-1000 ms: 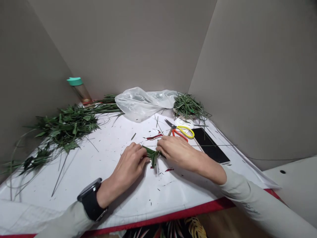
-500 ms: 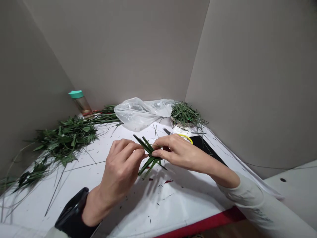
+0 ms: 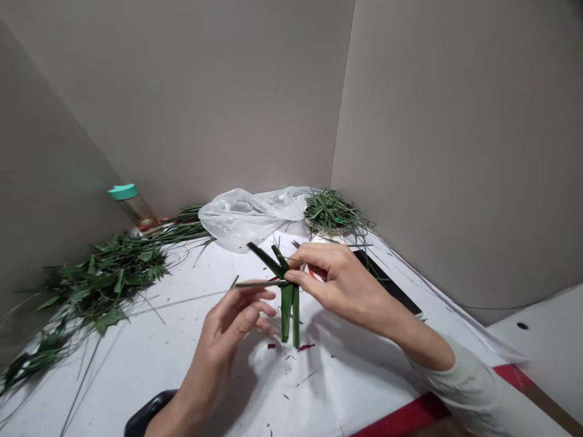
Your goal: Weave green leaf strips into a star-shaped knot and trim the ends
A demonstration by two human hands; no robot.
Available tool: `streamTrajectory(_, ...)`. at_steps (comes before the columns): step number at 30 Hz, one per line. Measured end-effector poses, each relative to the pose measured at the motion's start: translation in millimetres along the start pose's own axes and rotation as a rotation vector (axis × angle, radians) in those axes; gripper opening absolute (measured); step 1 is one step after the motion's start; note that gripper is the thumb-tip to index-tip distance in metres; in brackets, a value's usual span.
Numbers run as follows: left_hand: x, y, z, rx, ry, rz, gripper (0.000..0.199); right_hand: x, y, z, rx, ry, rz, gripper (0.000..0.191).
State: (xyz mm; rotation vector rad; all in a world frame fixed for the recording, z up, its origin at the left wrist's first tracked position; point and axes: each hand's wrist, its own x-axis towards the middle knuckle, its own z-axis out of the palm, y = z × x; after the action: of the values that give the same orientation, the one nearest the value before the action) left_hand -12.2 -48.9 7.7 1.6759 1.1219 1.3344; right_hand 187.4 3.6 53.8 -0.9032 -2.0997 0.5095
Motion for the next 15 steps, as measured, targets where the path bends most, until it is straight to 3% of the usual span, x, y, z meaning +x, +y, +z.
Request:
streamTrajectory(2, 5, 0, 9.9, -0.193, -0.032, -0.148, 0.027, -4, 0, 8, 0.022, -0.001, -0.016, 0.008)
streamTrajectory(6, 12, 4, 24.7, -0.424, 0.016, -0.322, 0.019, -8, 1, 20, 0.062, -0.009, -0.004, 0.012)
streamTrajectory(15, 3, -4, 21.3, -0.453, 0.108, -0.398, 0.011, -10, 0, 26, 0.09, -0.076, 0.091, 0.018)
